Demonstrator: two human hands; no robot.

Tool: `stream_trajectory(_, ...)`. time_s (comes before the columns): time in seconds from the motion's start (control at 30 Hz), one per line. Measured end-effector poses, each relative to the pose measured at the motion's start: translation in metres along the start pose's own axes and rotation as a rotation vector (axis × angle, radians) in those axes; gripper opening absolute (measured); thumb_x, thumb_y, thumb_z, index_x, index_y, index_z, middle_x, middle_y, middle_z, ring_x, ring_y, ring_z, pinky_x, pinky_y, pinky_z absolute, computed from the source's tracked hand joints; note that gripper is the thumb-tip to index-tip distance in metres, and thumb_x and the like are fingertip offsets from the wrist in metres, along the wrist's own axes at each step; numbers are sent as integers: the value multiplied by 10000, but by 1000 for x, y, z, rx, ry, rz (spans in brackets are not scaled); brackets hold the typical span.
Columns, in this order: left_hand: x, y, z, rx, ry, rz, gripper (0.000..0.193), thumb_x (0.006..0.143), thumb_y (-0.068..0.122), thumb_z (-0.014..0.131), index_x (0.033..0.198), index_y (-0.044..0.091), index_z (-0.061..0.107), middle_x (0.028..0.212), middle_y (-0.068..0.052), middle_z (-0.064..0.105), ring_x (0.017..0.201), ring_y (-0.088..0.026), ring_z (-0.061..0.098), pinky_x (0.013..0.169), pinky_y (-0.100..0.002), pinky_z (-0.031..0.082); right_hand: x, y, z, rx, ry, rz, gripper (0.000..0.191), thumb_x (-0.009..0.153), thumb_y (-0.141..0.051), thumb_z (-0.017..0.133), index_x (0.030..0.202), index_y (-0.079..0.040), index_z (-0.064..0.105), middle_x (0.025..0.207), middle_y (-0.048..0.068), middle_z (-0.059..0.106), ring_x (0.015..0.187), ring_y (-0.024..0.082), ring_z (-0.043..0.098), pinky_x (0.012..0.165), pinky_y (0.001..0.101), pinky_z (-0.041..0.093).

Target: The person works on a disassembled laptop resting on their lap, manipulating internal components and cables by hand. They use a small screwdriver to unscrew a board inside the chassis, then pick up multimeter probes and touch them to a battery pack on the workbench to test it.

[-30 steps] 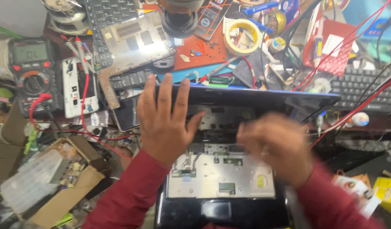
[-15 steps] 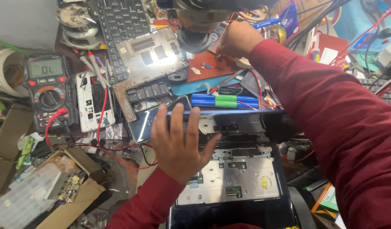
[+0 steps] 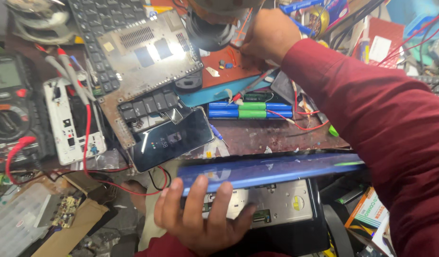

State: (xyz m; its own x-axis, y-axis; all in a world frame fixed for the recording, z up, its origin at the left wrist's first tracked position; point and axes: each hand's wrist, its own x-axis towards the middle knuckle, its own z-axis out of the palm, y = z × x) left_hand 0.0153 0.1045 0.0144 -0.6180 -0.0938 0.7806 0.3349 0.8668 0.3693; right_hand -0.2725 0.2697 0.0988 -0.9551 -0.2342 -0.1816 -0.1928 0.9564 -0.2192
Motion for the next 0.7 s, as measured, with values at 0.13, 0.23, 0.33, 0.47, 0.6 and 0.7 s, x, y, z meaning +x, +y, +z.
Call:
stream_trajectory(0.13,-6,-3,14,35,90,62,493,1032,646,530,1282,236,642,1306,-40,574,1251,-332,488,1027,-524,401,10,19,14,127,9,82,150,777,-257,796,822,-116,821,676,11,737,562,135,718,571,295,581)
stream_trajectory(0.23,-7,-7,22,65,104,116,486,1021,662,567,1294,267,636,1318,-28,581,1267,-339,485,1020,-527,423,14,29,20,133,-62,147,169,771,-291,814,798,-124,803,650,-3,714,547,128,699,514,294,547)
stream_trajectory(0.33,-8,-9,14,44,-32,111,505,973,708,613,1273,302,621,1296,-22,573,1256,-343,476,1003,-533,443,18,37,21,135,-124,168,179,782,-298,804,773,-120,785,650,-1,703,545,141,690,492,306,527)
stream_trajectory(0.47,-10,-10,14,40,-10,136,540,962,716,628,1308,300,633,1306,-29,574,1264,-352,470,998,-555,423,24,39,25,158,-203,170,167,851,-295,748,816,-135,783,697,34,706,588,182,679,520,329,508)
stream_trajectory(0.6,-8,-12,21,57,28,140,519,964,700,614,1293,299,631,1298,-21,582,1266,-345,476,1004,-549,424,25,43,26,252,-285,145,176,868,-288,736,828,-122,776,710,38,702,606,184,671,534,322,506)
stream_trajectory(0.7,-4,-17,30,75,98,173,503,985,697,586,1280,291,633,1281,-16,587,1262,-334,493,1011,-526,420,24,43,22,308,-310,140,182,882,-283,727,837,-112,771,719,41,699,620,185,666,544,317,504)
